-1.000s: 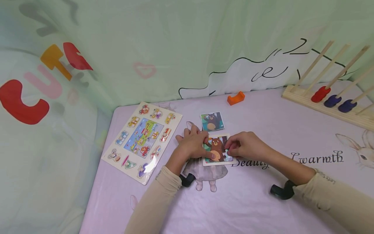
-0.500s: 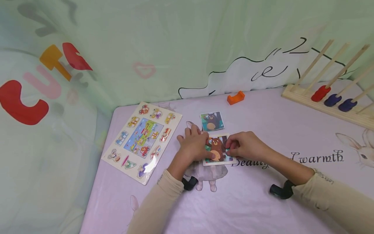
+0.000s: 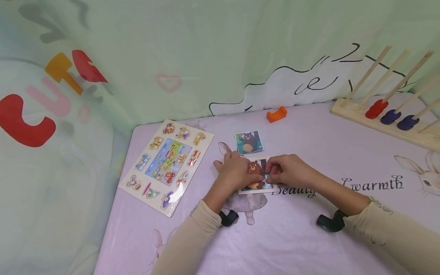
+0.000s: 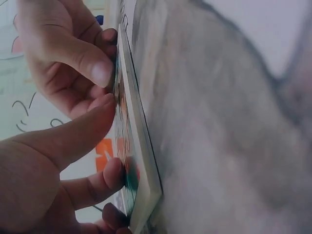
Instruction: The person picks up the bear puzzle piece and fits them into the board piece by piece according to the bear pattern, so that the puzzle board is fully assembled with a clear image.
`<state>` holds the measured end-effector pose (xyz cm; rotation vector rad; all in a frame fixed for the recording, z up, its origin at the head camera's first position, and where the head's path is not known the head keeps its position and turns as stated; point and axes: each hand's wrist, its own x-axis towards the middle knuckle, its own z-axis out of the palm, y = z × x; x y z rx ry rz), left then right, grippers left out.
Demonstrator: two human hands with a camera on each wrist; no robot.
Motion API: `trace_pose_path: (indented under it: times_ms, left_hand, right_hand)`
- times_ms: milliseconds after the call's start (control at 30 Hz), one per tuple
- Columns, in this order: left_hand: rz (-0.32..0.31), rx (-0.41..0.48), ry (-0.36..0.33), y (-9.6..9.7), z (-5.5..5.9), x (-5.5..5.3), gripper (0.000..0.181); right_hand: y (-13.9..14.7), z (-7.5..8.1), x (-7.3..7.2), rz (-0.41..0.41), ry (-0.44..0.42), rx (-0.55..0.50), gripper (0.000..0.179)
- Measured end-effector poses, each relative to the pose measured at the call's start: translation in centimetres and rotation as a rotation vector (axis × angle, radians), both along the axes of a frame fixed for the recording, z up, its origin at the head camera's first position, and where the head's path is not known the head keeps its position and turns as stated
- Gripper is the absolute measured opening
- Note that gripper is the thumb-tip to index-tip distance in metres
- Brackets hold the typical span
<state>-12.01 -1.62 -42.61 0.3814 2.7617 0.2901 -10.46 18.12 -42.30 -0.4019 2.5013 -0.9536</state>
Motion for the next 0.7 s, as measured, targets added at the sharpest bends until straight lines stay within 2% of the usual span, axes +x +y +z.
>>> trace_pose_path:
  times_ms: [200,700]
  left_hand:
    - [0.027,-0.04,-0.006,0.53,0.07,-0.06,0.049]
    - [0.034,-0.016,-0.022,0.6,-0.12,-0.27,0.051]
  right_hand:
    - [0.46,-0.02,0.05,0.004,0.002,0.045,0.026]
    - [0.32,-0.31,0.12,0.004,-0.001,0.047,0.03]
